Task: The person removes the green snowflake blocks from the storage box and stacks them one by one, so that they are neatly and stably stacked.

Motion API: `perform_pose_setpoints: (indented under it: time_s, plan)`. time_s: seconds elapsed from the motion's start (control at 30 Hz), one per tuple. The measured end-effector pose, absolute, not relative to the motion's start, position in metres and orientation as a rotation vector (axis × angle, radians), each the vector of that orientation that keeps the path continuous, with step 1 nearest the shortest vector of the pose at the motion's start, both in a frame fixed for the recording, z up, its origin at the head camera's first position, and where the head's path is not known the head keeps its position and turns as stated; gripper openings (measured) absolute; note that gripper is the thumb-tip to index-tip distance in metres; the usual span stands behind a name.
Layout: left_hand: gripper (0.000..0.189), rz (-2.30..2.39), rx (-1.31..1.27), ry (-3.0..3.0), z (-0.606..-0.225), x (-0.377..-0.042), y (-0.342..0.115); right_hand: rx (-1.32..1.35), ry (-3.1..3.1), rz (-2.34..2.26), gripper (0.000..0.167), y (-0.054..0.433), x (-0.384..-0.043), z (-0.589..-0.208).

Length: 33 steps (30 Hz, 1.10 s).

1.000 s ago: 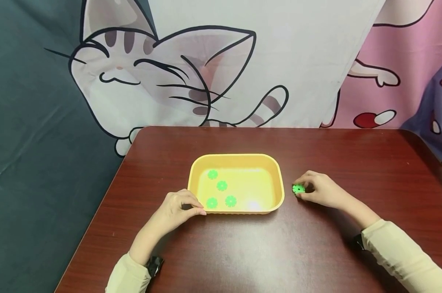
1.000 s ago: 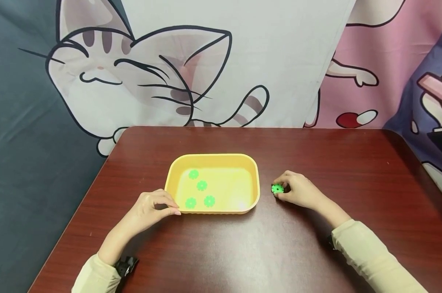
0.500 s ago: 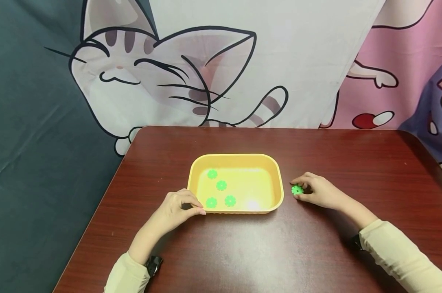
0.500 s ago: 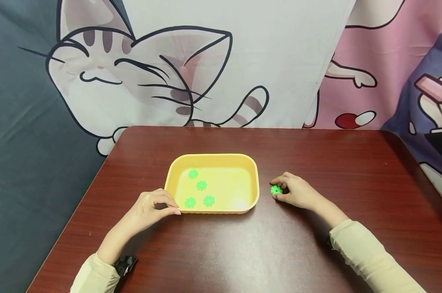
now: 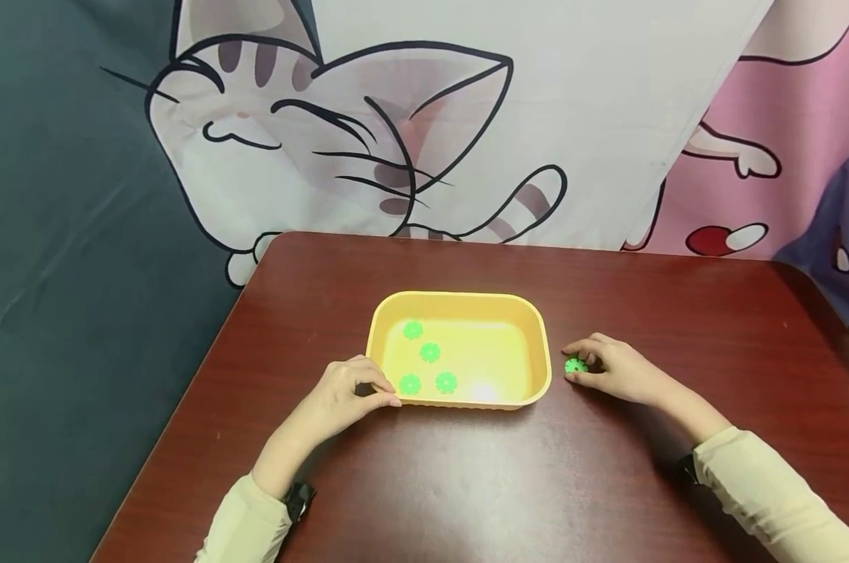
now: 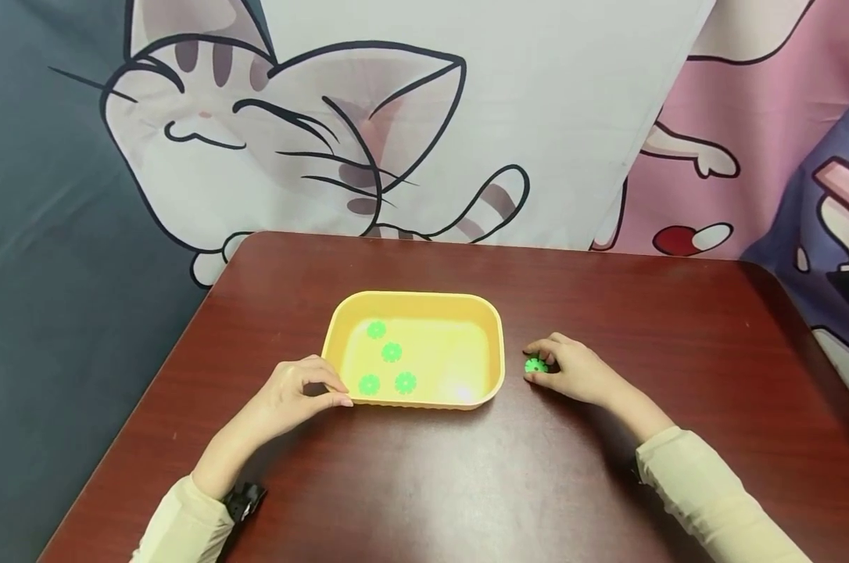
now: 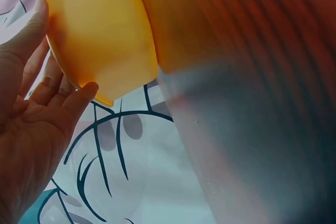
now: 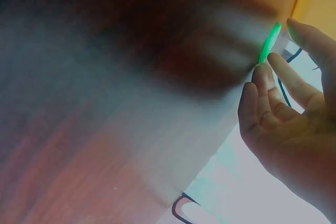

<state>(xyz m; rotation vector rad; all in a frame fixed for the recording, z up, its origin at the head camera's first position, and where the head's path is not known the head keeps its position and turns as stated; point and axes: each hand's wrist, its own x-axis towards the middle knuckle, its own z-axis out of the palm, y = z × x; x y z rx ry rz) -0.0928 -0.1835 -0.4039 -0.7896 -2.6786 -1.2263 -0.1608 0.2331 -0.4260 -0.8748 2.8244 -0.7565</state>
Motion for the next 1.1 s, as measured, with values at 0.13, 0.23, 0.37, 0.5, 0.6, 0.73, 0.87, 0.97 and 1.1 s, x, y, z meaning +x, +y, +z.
perform_pose_setpoints:
  time_s: [0.13,0.23,0.37,0.5,0.6,0.73,0.87,0.97,1.1]
  plan:
    - [0.011,-1.226,-0.781,-2.706,-0.402,-0.092,-0.185,-0.84,2.813,-0.713,0.041,0.232,-0.161,-0.422]
    - [0.011,-1.221,-0.769,-2.709,-0.403,-0.09,-0.186,-0.792,2.81,-0.686,0.043,0.23,-0.161,-0.416]
    - [0.011,-1.213,-0.752,-2.7,-0.403,-0.089,-0.186,-0.748,2.836,-0.639,0.047,0.228,-0.162,-0.404]
    - [0.011,-1.209,-0.745,-2.726,-0.4,-0.091,-0.185,-0.75,2.87,-0.673,0.049,0.226,-0.162,-0.387]
    - [0.01,-1.213,-0.755,-2.751,-0.399,-0.093,-0.184,-0.771,2.901,-0.74,0.046,0.224,-0.162,-0.375]
    - [0.01,-1.219,-0.771,-2.744,-0.4,-0.094,-0.184,-0.857,2.959,-0.789,0.042,0.213,-0.163,-0.363]
    - [0.011,-1.197,-0.791,-2.72,-0.4,-0.095,-0.185,-0.963,2.98,-0.826,0.039,0.195,-0.167,-0.359]
    - [0.011,-1.203,-0.806,-2.716,-0.4,-0.094,-0.186,-1.021,2.96,-0.842,0.039,0.18,-0.169,-0.358]
    - [0.01,-1.237,-0.804,-2.717,-0.401,-0.093,-0.186,-1.105,2.914,-0.85,0.042,0.161,-0.172,-0.359]
